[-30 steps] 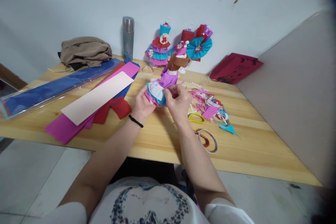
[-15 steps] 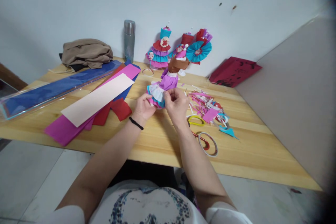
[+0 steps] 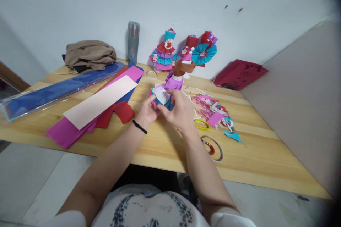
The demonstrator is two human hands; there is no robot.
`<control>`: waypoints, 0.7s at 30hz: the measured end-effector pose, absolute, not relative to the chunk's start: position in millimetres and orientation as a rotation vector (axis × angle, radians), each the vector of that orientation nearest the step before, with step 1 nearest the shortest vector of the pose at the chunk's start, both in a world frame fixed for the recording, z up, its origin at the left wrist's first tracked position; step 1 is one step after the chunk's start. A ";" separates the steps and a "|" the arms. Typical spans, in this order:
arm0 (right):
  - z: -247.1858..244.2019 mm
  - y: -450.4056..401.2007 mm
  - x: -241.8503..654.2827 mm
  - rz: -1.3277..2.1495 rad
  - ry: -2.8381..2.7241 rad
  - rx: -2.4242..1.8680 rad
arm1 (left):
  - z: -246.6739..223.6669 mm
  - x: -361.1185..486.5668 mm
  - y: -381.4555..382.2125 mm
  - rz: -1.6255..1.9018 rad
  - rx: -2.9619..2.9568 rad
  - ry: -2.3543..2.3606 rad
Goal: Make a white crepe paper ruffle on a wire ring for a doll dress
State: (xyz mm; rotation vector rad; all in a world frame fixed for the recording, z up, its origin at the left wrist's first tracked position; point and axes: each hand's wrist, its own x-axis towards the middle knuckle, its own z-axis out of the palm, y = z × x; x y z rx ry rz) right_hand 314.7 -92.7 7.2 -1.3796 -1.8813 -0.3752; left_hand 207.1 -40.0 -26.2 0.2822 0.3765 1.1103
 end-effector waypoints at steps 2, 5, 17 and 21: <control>5.6 -92.4 312.8 -0.435 -1.879 -1.407 | -28.5 208.1 -39.9 1.141 0.297 0.354; 2.4 -91.3 310.4 -0.500 -1.823 -1.400 | -29.5 208.5 -41.3 1.166 0.312 0.357; 0.6 -81.2 314.2 0.003 -1.368 -1.335 | -27.3 210.5 -43.9 1.166 0.344 0.362; -1.1 -82.2 317.9 -0.172 -1.598 -1.341 | -23.2 210.0 -44.4 1.170 0.304 0.377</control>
